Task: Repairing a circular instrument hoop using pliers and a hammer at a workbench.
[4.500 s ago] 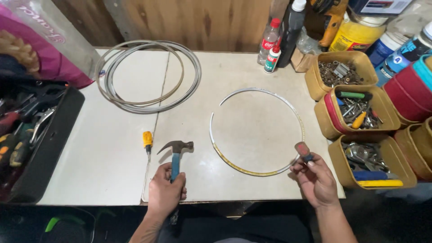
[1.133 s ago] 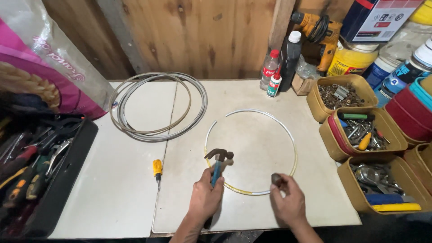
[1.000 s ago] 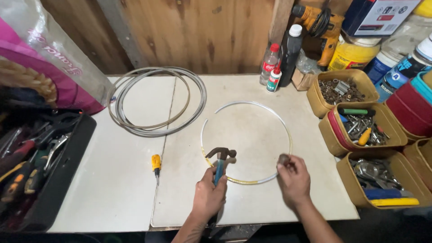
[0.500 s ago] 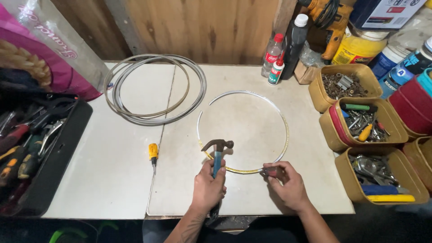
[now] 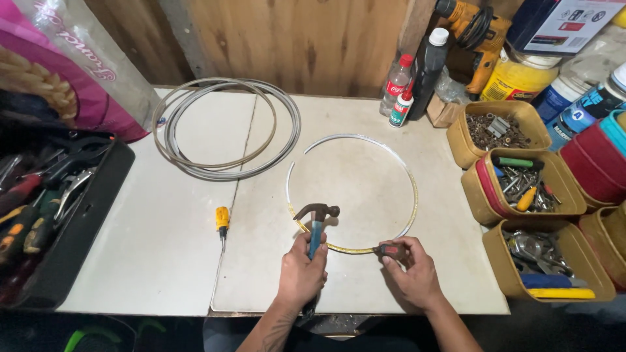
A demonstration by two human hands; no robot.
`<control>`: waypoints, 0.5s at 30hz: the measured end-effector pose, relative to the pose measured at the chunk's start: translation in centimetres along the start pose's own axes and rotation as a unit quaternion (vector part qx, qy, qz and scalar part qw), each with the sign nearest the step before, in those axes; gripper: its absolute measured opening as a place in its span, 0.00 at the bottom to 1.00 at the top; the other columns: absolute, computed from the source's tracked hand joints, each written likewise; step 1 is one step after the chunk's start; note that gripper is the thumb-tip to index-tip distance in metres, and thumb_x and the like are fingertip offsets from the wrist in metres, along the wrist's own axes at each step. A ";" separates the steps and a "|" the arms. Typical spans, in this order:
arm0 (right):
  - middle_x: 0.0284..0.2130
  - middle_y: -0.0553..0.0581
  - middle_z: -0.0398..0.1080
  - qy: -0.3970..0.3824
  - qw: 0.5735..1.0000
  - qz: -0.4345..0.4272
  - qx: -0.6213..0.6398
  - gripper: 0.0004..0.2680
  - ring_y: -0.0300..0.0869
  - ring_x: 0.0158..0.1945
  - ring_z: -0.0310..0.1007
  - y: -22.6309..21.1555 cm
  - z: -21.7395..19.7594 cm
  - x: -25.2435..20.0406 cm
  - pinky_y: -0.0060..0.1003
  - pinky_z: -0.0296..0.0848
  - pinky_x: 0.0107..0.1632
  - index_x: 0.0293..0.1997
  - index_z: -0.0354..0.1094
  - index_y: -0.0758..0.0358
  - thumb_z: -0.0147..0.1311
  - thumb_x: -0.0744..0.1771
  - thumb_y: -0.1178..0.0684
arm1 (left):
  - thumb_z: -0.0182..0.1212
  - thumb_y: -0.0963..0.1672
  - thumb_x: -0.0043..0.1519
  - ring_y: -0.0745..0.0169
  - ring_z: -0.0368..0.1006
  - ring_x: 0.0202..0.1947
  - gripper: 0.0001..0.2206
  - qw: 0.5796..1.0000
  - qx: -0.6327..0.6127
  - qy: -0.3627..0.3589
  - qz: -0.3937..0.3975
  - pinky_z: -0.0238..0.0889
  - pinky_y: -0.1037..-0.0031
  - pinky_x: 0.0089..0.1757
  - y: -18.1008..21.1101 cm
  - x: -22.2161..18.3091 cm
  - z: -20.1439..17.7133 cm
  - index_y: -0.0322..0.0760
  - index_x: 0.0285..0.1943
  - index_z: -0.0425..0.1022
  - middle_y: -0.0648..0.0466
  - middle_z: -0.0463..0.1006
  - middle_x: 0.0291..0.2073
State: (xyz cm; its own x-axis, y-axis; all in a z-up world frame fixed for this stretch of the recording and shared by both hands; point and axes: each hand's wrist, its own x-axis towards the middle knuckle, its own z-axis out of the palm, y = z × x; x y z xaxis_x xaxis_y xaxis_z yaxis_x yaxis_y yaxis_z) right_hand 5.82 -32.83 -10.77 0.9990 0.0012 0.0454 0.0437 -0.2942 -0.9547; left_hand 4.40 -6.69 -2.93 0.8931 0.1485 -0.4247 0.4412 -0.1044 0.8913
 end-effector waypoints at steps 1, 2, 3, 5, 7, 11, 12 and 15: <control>0.48 0.61 0.81 -0.001 1.000 0.000 -0.001 0.13 0.42 0.50 0.83 0.0 -0.1 0.1 0.34 0.80 0.55 0.51 0.65 0.64 0.61 0.63 0.57 | 0.56 0.47 0.65 0.63 0.71 0.15 0.12 1.000 -0.001 0.000 -0.001 0.73 0.70 0.26 0.0 0.1 0.0 0.45 0.55 0.77 0.55 0.79 0.25; 0.49 0.62 0.81 -0.005 1.000 0.007 -0.001 0.14 0.43 0.51 0.82 0.0 -0.1 0.0 0.34 0.80 0.56 0.51 0.65 0.64 0.61 0.63 0.57 | 0.56 0.47 0.65 0.63 0.71 0.15 0.12 1.000 0.001 0.000 0.003 0.73 0.70 0.26 0.0 0.1 0.0 0.45 0.54 0.77 0.56 0.79 0.26; 0.50 0.62 0.80 -0.009 1.000 0.014 -0.001 0.14 0.43 0.52 0.82 0.0 -0.1 0.0 0.35 0.79 0.57 0.52 0.64 0.64 0.61 0.63 0.58 | 0.56 0.47 0.66 0.63 0.71 0.15 0.11 1.000 0.004 0.000 0.007 0.73 0.70 0.26 0.0 0.0 0.0 0.45 0.54 0.77 0.56 0.80 0.26; 0.49 0.62 0.81 -0.008 1.000 0.002 -0.006 0.13 0.43 0.51 0.82 -0.4 0.0 -0.1 0.34 0.80 0.56 0.51 0.65 0.64 0.61 0.63 0.59 | 0.56 0.47 0.66 0.64 0.71 0.15 0.11 1.000 0.004 -0.004 0.000 0.73 0.71 0.26 0.4 -0.2 -0.1 0.44 0.55 0.76 0.56 0.80 0.28; 0.48 0.62 0.81 -0.006 1.000 -0.014 -0.010 0.13 0.42 0.51 0.82 -0.7 0.2 -0.1 0.34 0.80 0.56 0.51 0.66 0.65 0.61 0.63 0.60 | 0.55 0.47 0.67 0.65 0.71 0.16 0.12 1.000 0.004 -0.008 -0.005 0.73 0.72 0.26 0.7 -0.4 -0.2 0.44 0.56 0.76 0.56 0.81 0.29; 0.47 0.59 0.82 0.003 0.999 -0.019 -0.039 0.12 0.40 0.47 0.84 -0.6 0.3 -0.1 0.32 0.81 0.53 0.48 0.67 0.62 0.62 0.62 0.60 | 0.55 0.47 0.67 0.65 0.71 0.16 0.12 1.000 -0.002 -0.008 -0.015 0.73 0.72 0.25 0.9 -0.5 -0.1 0.43 0.56 0.76 0.56 0.81 0.30; 0.47 0.59 0.82 0.001 0.999 -0.026 -0.030 0.12 0.41 0.47 0.84 -0.4 0.3 -0.1 0.32 0.81 0.53 0.48 0.67 0.63 0.62 0.62 0.61 | 0.55 0.47 0.67 0.64 0.71 0.17 0.12 1.000 -0.006 -0.008 -0.018 0.72 0.71 0.25 0.9 -0.6 -0.1 0.43 0.56 0.76 0.55 0.80 0.30; 0.46 0.58 0.83 0.000 0.998 -0.027 -0.051 0.12 0.40 0.48 0.84 -0.9 0.3 -0.2 0.32 0.81 0.53 0.47 0.68 0.61 0.63 0.61 0.60 | 0.56 0.47 0.66 0.64 0.72 0.16 0.12 1.000 -0.003 -0.005 -0.005 0.72 0.70 0.24 0.5 -0.3 0.0 0.43 0.56 0.77 0.55 0.80 0.28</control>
State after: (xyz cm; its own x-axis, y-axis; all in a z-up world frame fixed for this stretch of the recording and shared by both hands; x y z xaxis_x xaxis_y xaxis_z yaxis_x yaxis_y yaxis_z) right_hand 5.63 -32.26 -10.03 0.9952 0.0203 0.0961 0.0964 -0.3893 -0.9161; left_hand 4.33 -6.74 -2.36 0.8891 0.1390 -0.4360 0.4505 -0.0977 0.8874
